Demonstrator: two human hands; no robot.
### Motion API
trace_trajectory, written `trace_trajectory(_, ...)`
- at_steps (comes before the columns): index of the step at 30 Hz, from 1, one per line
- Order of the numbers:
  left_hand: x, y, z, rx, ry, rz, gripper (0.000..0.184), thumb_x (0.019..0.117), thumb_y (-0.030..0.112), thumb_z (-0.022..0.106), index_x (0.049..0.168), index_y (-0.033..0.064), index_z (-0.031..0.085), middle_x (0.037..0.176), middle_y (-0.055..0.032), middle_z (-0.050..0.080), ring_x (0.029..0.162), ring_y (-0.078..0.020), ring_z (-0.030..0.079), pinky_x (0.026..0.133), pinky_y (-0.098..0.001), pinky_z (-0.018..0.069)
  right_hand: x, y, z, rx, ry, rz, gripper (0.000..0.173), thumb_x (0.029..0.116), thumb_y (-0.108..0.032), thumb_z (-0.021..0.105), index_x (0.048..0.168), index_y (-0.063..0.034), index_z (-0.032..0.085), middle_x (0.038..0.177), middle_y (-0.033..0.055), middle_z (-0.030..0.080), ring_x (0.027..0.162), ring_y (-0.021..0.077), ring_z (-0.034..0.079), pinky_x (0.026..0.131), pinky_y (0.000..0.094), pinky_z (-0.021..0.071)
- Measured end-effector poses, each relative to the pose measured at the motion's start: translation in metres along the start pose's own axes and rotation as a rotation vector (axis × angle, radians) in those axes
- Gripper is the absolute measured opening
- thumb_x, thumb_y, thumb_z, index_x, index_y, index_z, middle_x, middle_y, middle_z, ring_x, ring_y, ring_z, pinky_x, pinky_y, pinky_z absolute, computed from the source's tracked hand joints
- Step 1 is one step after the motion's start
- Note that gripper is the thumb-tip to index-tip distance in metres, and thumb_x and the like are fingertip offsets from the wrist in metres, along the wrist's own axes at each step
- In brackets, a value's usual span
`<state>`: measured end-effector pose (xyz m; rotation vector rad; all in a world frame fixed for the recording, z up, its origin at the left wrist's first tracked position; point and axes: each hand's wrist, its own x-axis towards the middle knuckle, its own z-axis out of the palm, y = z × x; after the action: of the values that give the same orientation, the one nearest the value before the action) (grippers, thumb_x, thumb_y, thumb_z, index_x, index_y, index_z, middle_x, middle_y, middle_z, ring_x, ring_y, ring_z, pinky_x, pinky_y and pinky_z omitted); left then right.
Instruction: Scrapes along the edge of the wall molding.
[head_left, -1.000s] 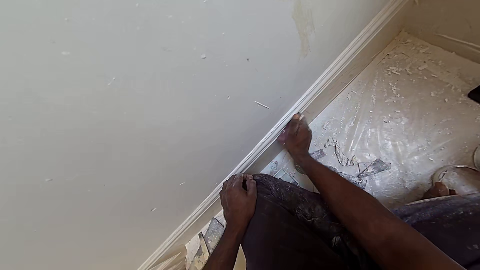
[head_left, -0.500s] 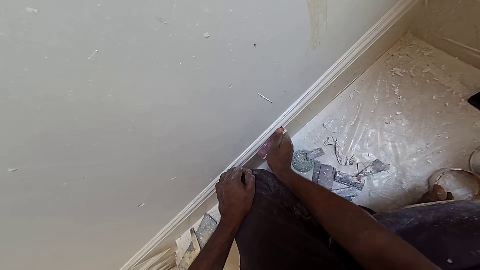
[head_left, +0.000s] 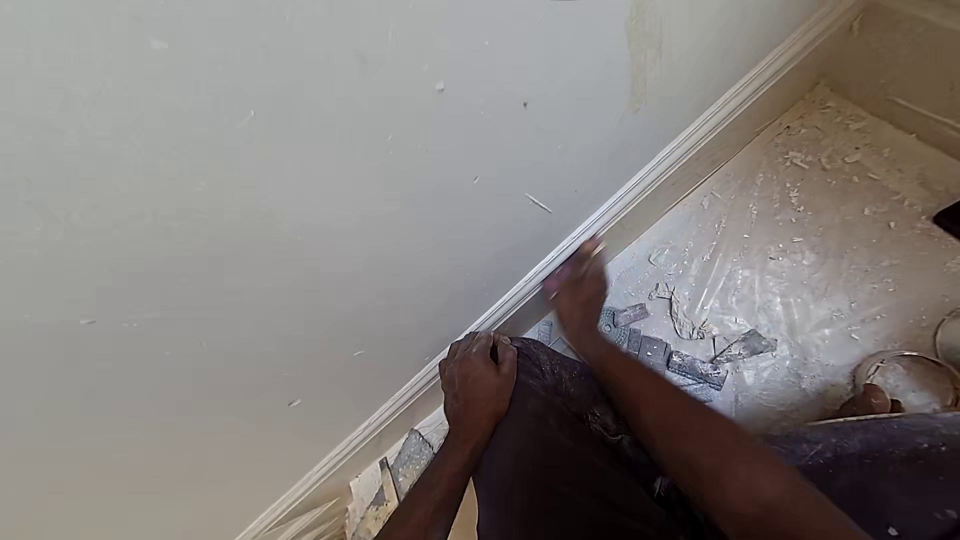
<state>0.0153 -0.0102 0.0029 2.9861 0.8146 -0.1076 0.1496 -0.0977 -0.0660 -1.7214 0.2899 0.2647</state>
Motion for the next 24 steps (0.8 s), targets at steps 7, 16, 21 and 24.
trace_trajectory(7, -0.013, -0.008, 0.005, -0.072, 0.142, 0.034, 0.031, 0.1028, 0.023, 0.047, 0.106, 0.0045, 0.071, 0.106, -0.0175, 0.07, 0.107, -0.039, 0.065, 0.091, -0.0624, 0.0472, -0.029, -0.001, -0.017, -0.104, -0.262, -0.1, 0.048, 0.1106, -0.04, 0.038, 0.112, -0.0051, 0.071, 0.084, 0.0146, 0.07, 0.083, 0.0327, 0.07, 0.074, 0.0567, 0.0534)
trace_trajectory(16, -0.009, 0.009, 0.008, -0.058, 0.345, 0.523, 0.059, 0.0984, 0.052, 0.05, 0.118, 0.0002, 0.071, 0.119, -0.0191, 0.071, 0.108, -0.0391, 0.068, 0.093, -0.0547, 0.053, -0.045, -0.05, -0.079, -0.313, -0.61, -0.058, 0.057, 0.1115, -0.043, 0.035, 0.075, -0.0068, 0.059, 0.076, 0.0114, 0.058, 0.077, 0.0279, 0.061, 0.069, 0.0504, 0.0482)
trace_trajectory(21, 0.018, 0.075, 0.008, -0.047, 0.432, 0.693, 0.033, 0.099, 0.023, 0.057, 0.113, -0.0037, 0.072, 0.106, -0.0224, 0.072, 0.099, -0.0397, 0.071, 0.086, -0.0525, 0.0577, -0.021, -0.067, -0.133, -0.394, -0.601, -0.117, 0.056, 0.112, -0.041, 0.034, 0.082, -0.0049, 0.064, 0.077, 0.0113, 0.058, 0.076, 0.0273, 0.06, 0.07, 0.0496, 0.0468)
trace_trajectory(24, 0.053, 0.115, 0.001, -0.017, 0.454, 0.796, 0.03, 0.0997, 0.012, 0.056, 0.122, -0.0019, 0.07, 0.101, -0.0218, 0.072, 0.095, -0.0376, 0.072, 0.082, -0.0501, 0.0598, 0.005, -0.072, -0.181, -0.438, -0.634, -0.164, 0.068, 0.112, -0.05, 0.025, 0.104, -0.0012, 0.072, 0.081, 0.0143, 0.067, 0.074, 0.0278, 0.063, 0.072, 0.051, 0.0522)
